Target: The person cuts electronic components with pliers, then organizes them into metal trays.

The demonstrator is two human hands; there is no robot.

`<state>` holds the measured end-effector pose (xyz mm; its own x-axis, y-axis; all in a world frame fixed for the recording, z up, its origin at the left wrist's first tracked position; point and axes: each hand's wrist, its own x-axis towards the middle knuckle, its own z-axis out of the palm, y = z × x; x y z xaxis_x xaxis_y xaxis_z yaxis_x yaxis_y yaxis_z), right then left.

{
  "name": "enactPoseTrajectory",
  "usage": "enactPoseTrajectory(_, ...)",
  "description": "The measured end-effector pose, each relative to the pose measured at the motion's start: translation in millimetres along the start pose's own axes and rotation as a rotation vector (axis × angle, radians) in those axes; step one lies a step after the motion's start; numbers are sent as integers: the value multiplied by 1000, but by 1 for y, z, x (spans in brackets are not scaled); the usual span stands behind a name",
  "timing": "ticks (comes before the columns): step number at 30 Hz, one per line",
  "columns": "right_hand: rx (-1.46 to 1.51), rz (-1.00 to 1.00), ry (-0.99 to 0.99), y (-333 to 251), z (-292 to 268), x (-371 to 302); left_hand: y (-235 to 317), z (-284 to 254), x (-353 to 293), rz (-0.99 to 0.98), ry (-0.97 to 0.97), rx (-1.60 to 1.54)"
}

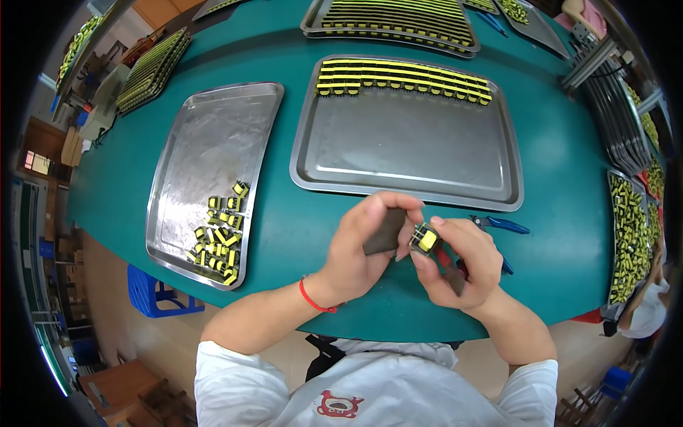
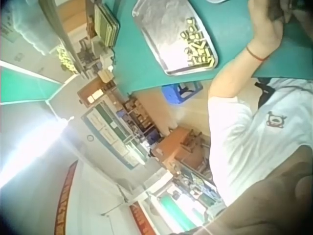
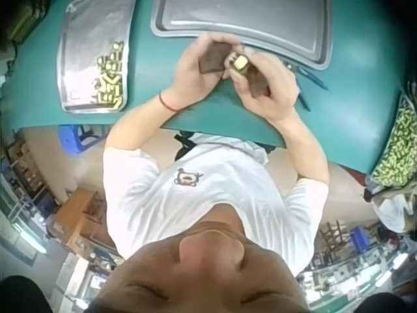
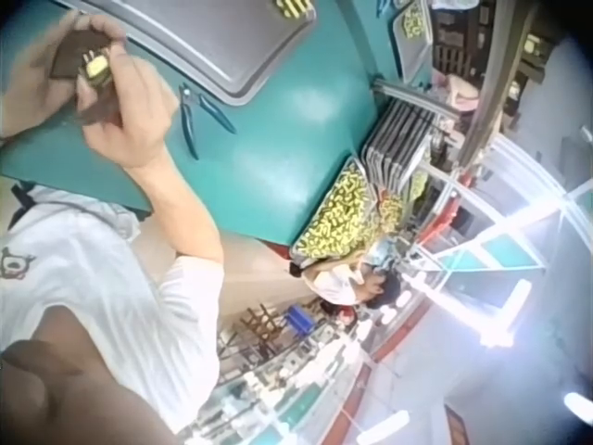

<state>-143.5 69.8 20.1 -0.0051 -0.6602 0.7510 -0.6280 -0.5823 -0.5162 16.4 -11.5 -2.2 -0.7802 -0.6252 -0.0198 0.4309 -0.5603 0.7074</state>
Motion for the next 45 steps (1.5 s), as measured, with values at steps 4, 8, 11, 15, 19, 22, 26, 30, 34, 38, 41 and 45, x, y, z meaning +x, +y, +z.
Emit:
enactPoseTrajectory(4, 261, 363, -66, -13, 7, -7, 6, 1, 9, 45, 34, -232)
enactPoseTrajectory(8, 233, 471, -191, -10, 9, -10, 2, 3, 6, 129, -65, -78)
enactPoseTrajectory(11, 228, 494, -91, -9, 16, -13, 7, 5, 4, 164, -152, 163)
enactPoseTrajectory(15, 256, 547, -40, -12, 18, -11, 9, 5, 1, 127, -148, 235)
enactPoseTrajectory(19, 272, 570, -32, -12, 16, -10, 9, 5, 0, 123, -173, 285)
enactPoseTrajectory(22, 275, 542, -48, -10, 14, -11, 8, 6, 1, 151, -188, 321)
enactPoseTrajectory(26, 254, 562, -72, -12, 9, -7, 5, 6, 1, 175, -173, 238)
enactPoseTrajectory(30, 228, 510, -175, -11, 6, -8, 8, 6, 1, 144, -204, 314)
enactPoseTrajectory(34, 275, 581, -134, -13, 8, -11, 7, 8, 2, 145, -190, 324)
enactPoseTrajectory(38, 251, 481, -111, -12, 11, -18, 3, 8, 1, 152, -169, 386)
enactPoseTrajectory(41, 174, 492, -191, -12, 8, -13, -3, 6, 4, 243, -152, 515)
enactPoseTrajectory(45, 272, 577, -224, -7, 4, -5, -9, 6, 6, -2, -16, 0)
